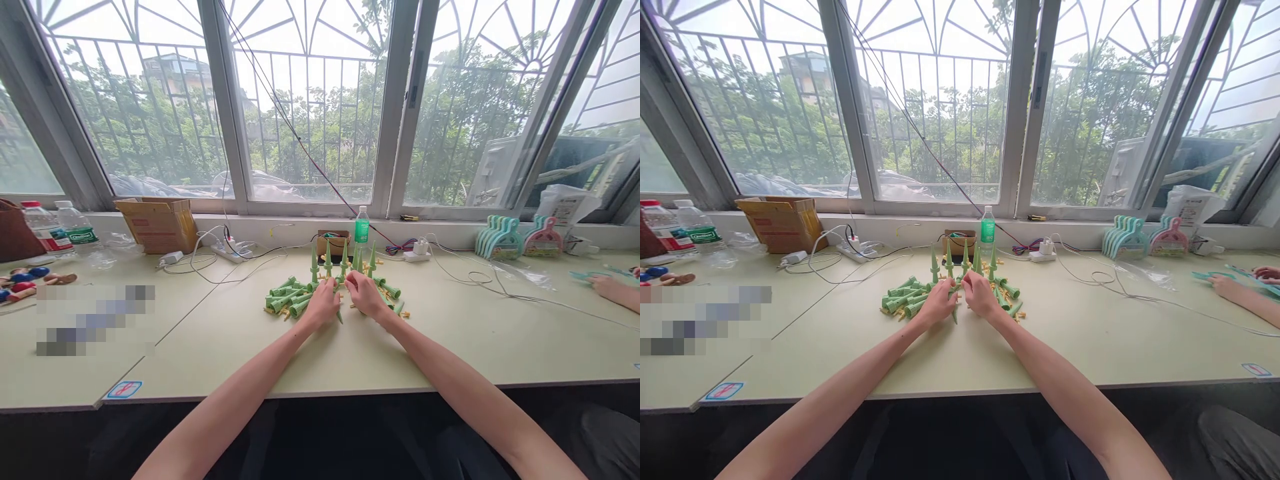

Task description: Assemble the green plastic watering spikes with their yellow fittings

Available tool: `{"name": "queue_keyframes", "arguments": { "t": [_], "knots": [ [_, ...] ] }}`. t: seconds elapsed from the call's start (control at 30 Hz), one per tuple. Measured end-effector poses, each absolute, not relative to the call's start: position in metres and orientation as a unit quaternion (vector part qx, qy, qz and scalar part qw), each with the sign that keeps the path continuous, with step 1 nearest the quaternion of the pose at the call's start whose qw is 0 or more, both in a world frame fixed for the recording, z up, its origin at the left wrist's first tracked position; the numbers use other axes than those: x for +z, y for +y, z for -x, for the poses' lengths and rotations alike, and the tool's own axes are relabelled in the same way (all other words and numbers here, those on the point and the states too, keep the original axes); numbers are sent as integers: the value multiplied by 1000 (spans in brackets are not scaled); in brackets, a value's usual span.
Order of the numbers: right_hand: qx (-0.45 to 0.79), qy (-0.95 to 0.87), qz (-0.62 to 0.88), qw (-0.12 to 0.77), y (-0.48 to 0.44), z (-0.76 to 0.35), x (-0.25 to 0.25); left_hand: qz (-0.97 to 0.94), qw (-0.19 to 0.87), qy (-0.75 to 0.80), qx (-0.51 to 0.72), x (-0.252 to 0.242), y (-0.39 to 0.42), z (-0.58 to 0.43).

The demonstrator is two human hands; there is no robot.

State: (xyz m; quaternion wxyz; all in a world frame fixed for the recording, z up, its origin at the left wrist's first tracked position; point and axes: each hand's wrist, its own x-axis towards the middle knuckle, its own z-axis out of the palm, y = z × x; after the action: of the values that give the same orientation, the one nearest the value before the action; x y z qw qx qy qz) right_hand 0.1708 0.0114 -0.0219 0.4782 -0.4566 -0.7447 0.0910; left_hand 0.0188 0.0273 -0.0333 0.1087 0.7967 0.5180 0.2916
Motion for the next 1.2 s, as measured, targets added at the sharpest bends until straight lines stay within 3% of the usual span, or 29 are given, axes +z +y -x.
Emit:
{"name": "queue_keyframes", "arguments": {
  "t": [1.2],
  "knots": [
    [98,-743,486,449,12,-171,-23,-765,112,498,393,-24,23,-21]
  ]
}}
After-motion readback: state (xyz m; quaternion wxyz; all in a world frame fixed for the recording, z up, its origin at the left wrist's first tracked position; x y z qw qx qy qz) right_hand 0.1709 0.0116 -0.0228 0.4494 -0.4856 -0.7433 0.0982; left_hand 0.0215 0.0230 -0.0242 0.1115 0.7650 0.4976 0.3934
